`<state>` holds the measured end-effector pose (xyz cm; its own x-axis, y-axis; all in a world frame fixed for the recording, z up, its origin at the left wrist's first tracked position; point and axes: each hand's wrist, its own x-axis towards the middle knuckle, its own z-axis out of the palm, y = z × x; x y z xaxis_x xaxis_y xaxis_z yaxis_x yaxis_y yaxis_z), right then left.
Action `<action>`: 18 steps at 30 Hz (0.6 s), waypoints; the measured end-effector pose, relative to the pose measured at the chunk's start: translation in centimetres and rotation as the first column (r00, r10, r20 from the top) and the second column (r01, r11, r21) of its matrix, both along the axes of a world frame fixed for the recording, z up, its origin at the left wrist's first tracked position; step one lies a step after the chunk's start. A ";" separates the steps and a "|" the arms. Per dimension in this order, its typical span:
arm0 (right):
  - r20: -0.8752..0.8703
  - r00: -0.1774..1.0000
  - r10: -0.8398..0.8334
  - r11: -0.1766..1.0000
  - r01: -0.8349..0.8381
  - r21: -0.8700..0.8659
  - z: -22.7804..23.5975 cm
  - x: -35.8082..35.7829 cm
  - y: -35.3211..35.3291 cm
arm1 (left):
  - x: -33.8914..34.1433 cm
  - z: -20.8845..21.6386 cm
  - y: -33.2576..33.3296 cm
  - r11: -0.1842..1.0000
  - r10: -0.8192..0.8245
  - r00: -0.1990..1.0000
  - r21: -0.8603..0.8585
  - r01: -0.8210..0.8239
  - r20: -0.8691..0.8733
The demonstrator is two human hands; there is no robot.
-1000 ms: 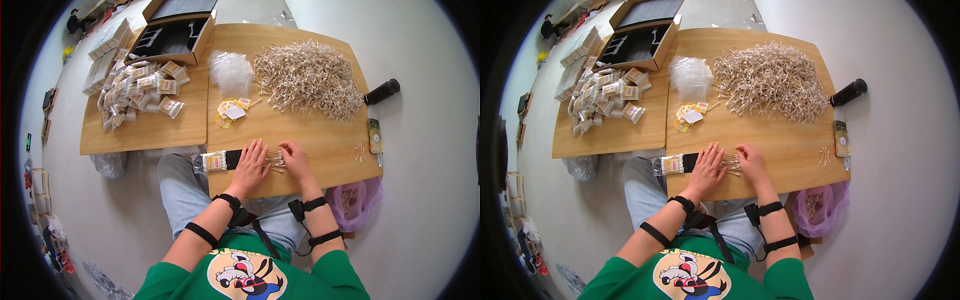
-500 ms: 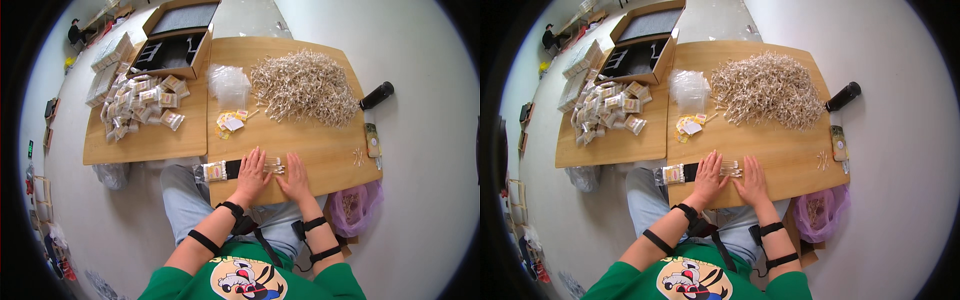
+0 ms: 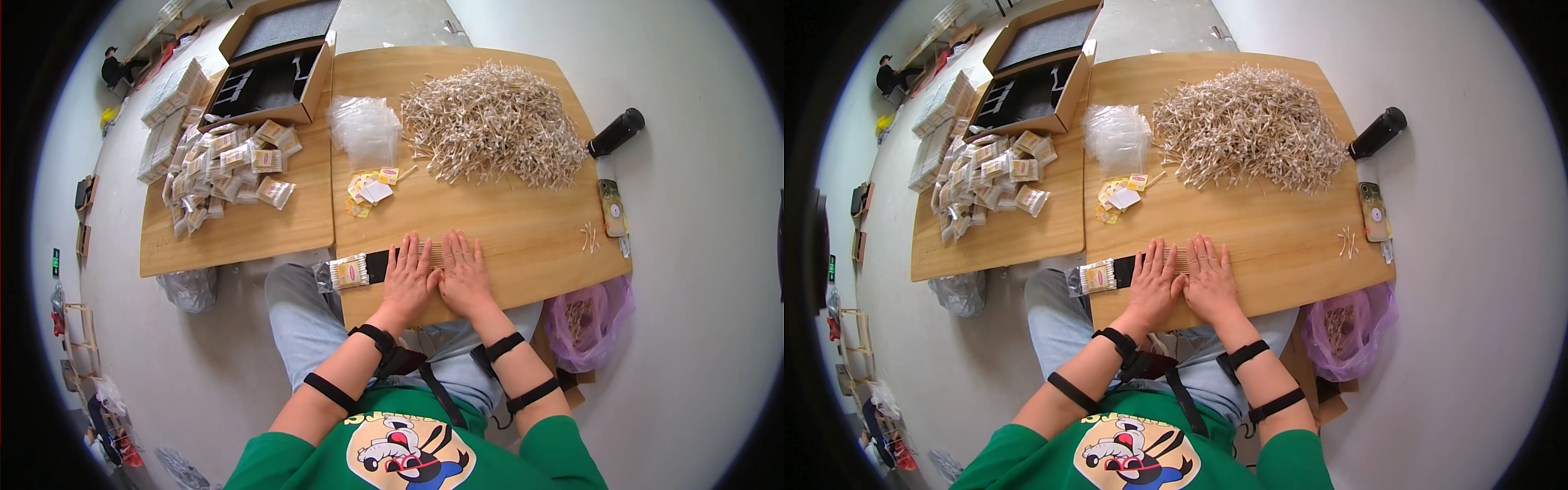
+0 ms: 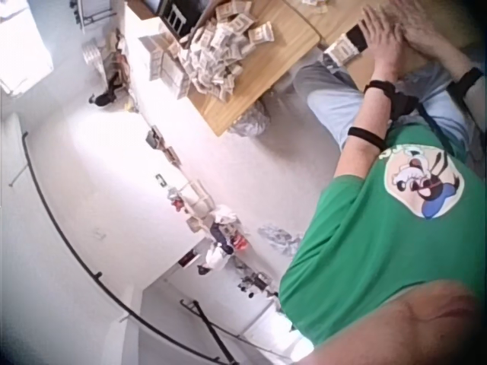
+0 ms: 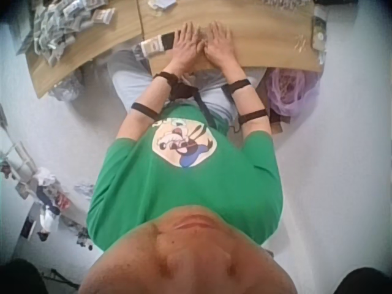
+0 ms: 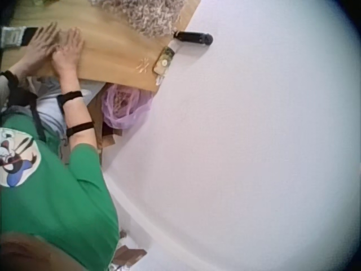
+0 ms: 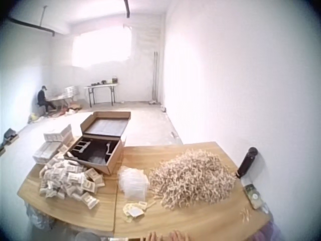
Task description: Arranging cotton swabs and placing them into small plastic bags.
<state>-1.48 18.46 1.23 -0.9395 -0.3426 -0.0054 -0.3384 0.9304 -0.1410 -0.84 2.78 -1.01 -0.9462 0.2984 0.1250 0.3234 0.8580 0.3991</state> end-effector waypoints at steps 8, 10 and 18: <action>-0.041 0.999 -0.013 0.999 0.011 -0.050 -0.7 0.0 -0.3 | -0.2 -0.5 -0.1 0.998 -0.007 1.000 -0.059 0.008 0.023; -0.045 0.999 -0.021 0.998 0.018 -0.057 -0.6 0.1 -0.4 | -0.2 -0.4 -0.1 0.996 -0.004 1.000 -0.086 0.004 0.005; -0.028 0.999 -0.018 0.993 0.014 -0.115 0.3 -1.9 0.3 | -0.9 0.2 -0.6 0.996 -0.020 1.000 -0.085 0.018 -0.019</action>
